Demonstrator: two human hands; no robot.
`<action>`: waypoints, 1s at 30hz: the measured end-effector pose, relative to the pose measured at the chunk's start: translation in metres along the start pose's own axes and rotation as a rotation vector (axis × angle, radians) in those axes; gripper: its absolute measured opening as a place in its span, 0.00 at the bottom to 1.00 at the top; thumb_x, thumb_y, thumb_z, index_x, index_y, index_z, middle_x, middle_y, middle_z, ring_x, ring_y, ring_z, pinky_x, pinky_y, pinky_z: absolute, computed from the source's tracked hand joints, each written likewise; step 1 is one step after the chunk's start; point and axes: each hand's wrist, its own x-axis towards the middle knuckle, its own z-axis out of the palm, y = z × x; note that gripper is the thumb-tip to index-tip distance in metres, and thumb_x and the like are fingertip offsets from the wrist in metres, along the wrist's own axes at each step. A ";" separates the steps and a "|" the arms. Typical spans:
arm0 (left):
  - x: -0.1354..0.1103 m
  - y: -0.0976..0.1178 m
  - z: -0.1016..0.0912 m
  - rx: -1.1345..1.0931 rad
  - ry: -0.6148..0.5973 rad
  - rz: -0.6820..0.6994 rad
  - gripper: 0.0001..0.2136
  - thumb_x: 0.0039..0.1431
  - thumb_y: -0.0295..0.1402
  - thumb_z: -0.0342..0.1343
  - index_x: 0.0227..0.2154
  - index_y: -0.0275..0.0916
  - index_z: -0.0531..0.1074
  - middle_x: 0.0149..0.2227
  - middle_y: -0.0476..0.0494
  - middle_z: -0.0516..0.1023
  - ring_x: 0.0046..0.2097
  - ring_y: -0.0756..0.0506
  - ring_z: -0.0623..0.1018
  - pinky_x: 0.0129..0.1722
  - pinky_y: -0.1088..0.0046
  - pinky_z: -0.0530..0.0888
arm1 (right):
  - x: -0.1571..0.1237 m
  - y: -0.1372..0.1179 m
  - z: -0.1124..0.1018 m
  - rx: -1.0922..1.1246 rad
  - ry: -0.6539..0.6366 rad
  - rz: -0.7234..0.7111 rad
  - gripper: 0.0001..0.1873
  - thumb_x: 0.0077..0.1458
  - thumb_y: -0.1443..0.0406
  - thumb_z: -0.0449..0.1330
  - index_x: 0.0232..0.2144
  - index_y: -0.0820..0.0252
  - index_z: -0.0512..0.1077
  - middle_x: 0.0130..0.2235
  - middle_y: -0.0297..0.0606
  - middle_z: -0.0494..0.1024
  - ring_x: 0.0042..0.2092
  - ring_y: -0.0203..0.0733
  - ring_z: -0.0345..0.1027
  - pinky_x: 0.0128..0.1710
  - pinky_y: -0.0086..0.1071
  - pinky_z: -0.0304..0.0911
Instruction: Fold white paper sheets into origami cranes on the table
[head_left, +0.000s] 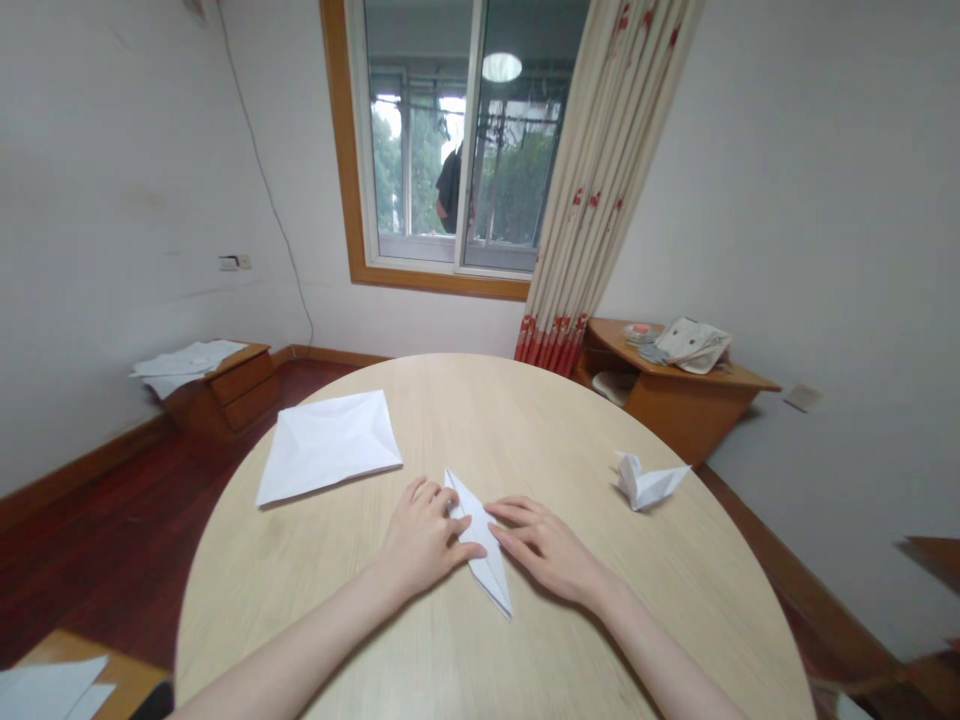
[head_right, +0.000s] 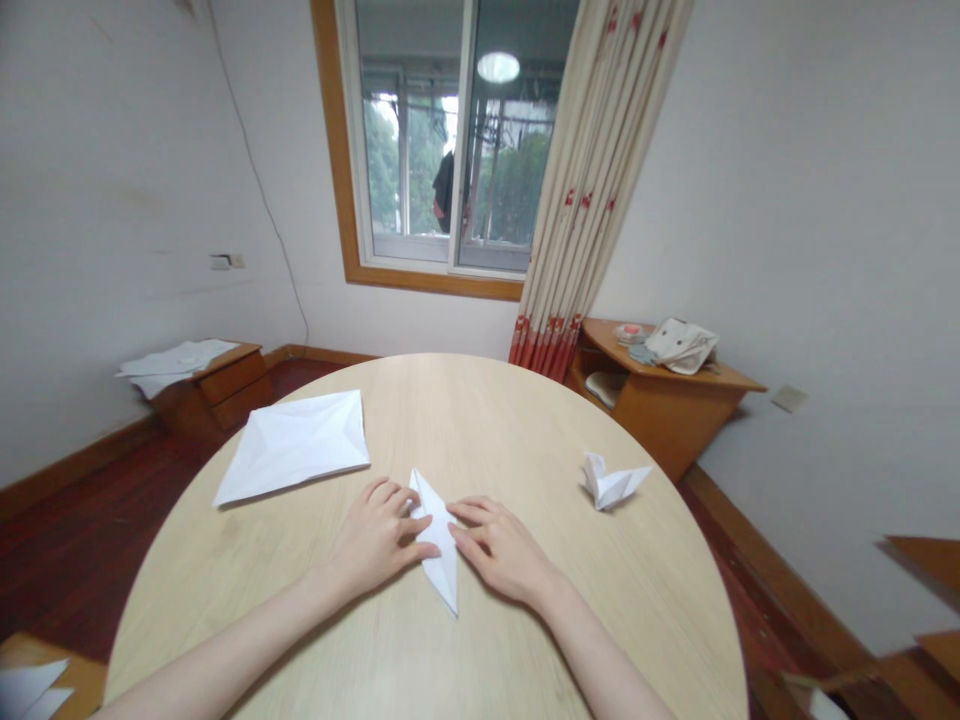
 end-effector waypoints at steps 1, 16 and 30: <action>0.000 0.001 0.001 -0.001 0.008 -0.011 0.18 0.54 0.53 0.56 0.35 0.46 0.79 0.39 0.43 0.74 0.44 0.41 0.69 0.53 0.53 0.60 | 0.000 0.000 0.000 0.003 -0.012 0.004 0.21 0.66 0.59 0.45 0.40 0.51 0.78 0.52 0.35 0.75 0.56 0.44 0.61 0.57 0.44 0.56; -0.002 0.002 0.000 -0.065 0.047 -0.043 0.10 0.54 0.42 0.61 0.37 0.48 0.78 0.42 0.46 0.74 0.45 0.41 0.69 0.55 0.54 0.59 | 0.000 0.000 0.000 -0.040 0.001 -0.030 0.19 0.65 0.61 0.47 0.39 0.52 0.78 0.49 0.35 0.77 0.53 0.43 0.65 0.54 0.44 0.59; 0.002 -0.003 -0.002 -0.103 -0.036 -0.035 0.05 0.59 0.36 0.59 0.32 0.42 0.76 0.33 0.47 0.80 0.39 0.44 0.73 0.45 0.62 0.64 | -0.001 0.006 0.003 -0.059 0.072 -0.132 0.16 0.56 0.72 0.53 0.38 0.53 0.78 0.39 0.37 0.81 0.45 0.44 0.70 0.47 0.41 0.65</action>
